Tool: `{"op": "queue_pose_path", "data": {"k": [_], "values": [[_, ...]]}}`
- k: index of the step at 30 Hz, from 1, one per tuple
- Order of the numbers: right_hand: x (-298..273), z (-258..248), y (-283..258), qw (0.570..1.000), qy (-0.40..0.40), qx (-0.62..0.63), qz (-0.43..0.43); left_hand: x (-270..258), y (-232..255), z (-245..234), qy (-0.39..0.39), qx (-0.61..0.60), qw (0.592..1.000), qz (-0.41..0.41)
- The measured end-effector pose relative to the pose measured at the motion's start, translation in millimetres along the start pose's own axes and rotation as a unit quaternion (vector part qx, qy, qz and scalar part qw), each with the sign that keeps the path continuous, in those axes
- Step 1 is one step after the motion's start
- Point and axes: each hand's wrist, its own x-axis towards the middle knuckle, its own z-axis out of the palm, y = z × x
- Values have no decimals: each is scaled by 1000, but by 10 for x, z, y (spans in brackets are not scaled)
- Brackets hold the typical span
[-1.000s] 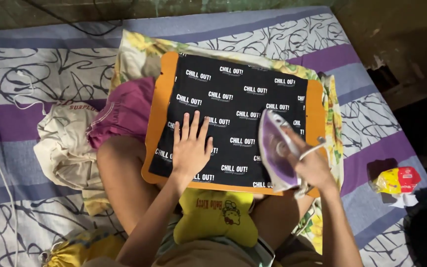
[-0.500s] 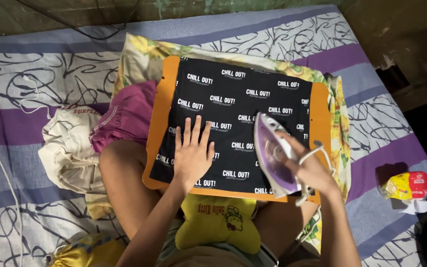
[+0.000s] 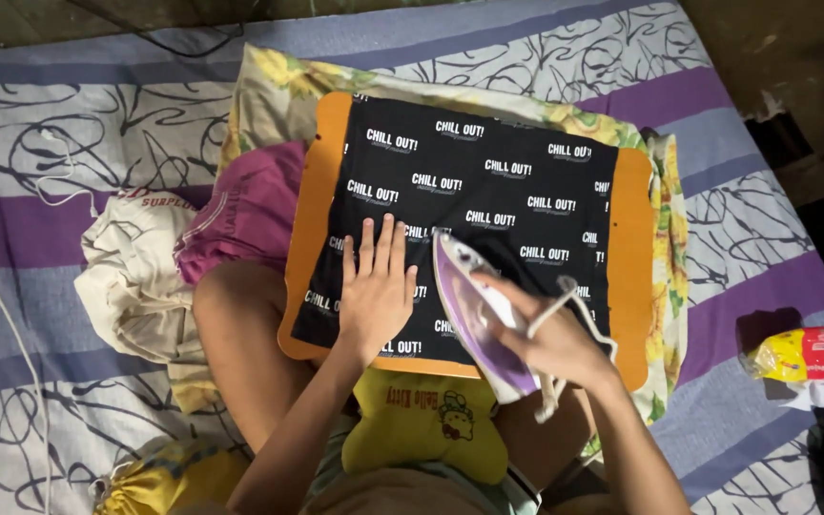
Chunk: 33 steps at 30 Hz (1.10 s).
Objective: The person irons a black t-shirt with white text on a small ironing board placed on a bed. They smooth the fabric with one hand and move the iron back and forth with the other, covering the front and sleeves of the shirt.
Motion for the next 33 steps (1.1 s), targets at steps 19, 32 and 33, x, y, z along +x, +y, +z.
{"op": "queue_pose_path", "data": {"k": [19, 32, 33], "values": [[-20, -105, 153, 999, -30, -18, 27, 7, -20, -2, 25, -41, 999, 8], [-185, -492, 314, 999, -14, -39, 24, 3, -16, 69, 48, -58, 997, 16], [-186, -523, 316, 999, -13, -41, 26, 3, -16, 79, 49, -58, 997, 18]]}}
